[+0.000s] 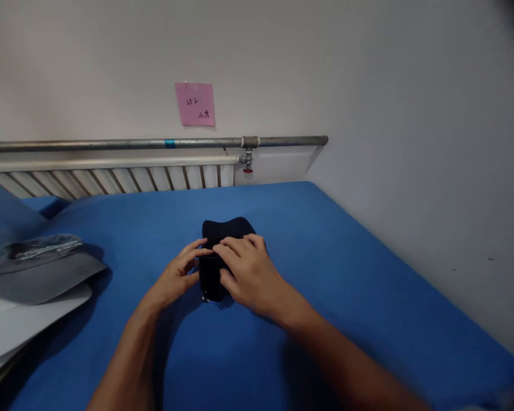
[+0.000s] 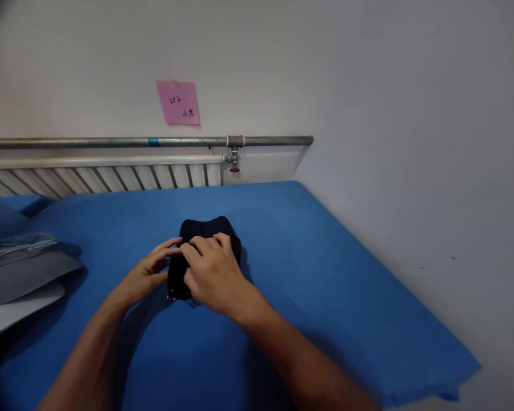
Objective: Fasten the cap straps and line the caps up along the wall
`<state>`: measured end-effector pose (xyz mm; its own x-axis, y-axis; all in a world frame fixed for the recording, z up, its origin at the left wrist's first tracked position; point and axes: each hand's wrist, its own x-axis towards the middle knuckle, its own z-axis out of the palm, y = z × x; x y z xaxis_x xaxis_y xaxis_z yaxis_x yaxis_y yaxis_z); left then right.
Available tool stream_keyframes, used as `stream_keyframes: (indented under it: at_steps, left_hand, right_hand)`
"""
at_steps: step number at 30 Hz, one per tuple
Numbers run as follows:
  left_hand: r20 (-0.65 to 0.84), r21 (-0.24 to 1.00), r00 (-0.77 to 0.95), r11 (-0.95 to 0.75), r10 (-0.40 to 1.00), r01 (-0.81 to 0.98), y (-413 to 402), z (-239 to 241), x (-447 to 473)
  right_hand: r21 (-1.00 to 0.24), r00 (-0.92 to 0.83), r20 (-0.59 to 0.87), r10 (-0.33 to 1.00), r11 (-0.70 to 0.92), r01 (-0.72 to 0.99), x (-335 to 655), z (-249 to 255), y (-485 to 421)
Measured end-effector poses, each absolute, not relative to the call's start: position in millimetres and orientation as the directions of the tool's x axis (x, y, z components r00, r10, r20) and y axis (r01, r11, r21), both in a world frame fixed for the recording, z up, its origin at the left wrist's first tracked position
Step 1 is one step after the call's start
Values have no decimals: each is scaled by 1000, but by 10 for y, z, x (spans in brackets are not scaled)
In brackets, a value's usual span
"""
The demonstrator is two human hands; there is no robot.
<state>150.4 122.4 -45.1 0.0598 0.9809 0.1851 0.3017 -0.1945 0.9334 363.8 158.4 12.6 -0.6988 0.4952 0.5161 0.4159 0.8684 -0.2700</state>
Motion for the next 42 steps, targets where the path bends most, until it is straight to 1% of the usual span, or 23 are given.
stream_keyframes:
  at_steps: [2, 3, 5, 7, 9, 10, 11, 13, 15, 18, 20, 22, 25, 28, 32, 38, 42]
  left_hand:
    - [223, 900, 64, -231, 973, 370, 1224, -442, 1527]
    - [247, 873, 55, -246, 968, 420, 1217, -430, 1541]
    - [296, 810, 31, -268, 955, 521, 1192, -394, 1579]
    - [316, 783, 22, -274, 948, 559, 1164, -356, 1629]
    - [304, 801, 29, -273, 952, 533, 1148, -328, 1681]
    - [298, 810, 37, -273, 954, 519, 1146, -319, 1704]
    - [295, 812, 50, -278, 954, 513, 1148, -312, 1723]
    - [301, 793, 100, -307, 948, 527, 1158, -303, 1749]
    - [298, 762, 164, -337, 941, 553, 1174, -298, 1761]
    - [244, 753, 198, -315, 949, 578, 1213, -305, 1769]
    - [178, 783, 192, -257, 965, 566, 1255, -327, 1782]
    - [107, 842, 198, -195, 974, 504, 1307, -363, 1807]
    - [14, 928, 217, -94, 976, 361, 1377, -425, 1848]
    - [-48, 965, 244, -17, 969, 260, 1404, -463, 1864]
    - [-29, 989, 243, -7, 970, 148, 1393, -455, 1833]
    - [-15, 997, 183, 0, 983, 80, 1376, -418, 1742]
    - [-13, 999, 171, 19, 985, -31, 1346, -405, 1706]
  right_hand:
    - [-270, -768, 394, 506, 862, 429, 3528, 122, 1673]
    - [-296, -781, 352, 517, 852, 431, 3492, 96, 1714]
    - [-407, -770, 323, 550, 816, 411, 3471, 22, 1778]
    - [-584, -710, 343, 615, 732, 351, 3517, -48, 1812]
    - [-778, -614, 326, 719, 573, 257, 3602, -96, 1832]
    - [-864, -563, 284, 776, 461, 200, 3647, -112, 1842]
    - [-930, -520, 227, 823, 342, 135, 3689, -126, 1854]
    - [-991, -471, 117, 874, 135, 3, 3750, -148, 1881]
    - [-996, -441, 61, 895, 22, -92, 3779, -169, 1912]
    - [-988, -405, 43, 913, -20, -150, 3792, -191, 1951]
    - [-984, -394, 38, 918, -34, -175, 3804, -205, 1966]
    - [-980, -413, 16, 911, -67, -185, 3831, -228, 1971]
    - [-980, -486, -41, 873, -129, -149, 3895, -285, 1961]
    - [-984, -530, -64, 845, -141, -105, 3955, -337, 1942]
    - [-989, -531, -54, 846, -120, -91, 3981, -344, 1919]
    - [-959, -592, -106, 799, -239, -150, 3950, -301, 1839]
    - [-944, -644, -137, 753, -295, -145, 3907, -277, 1761]
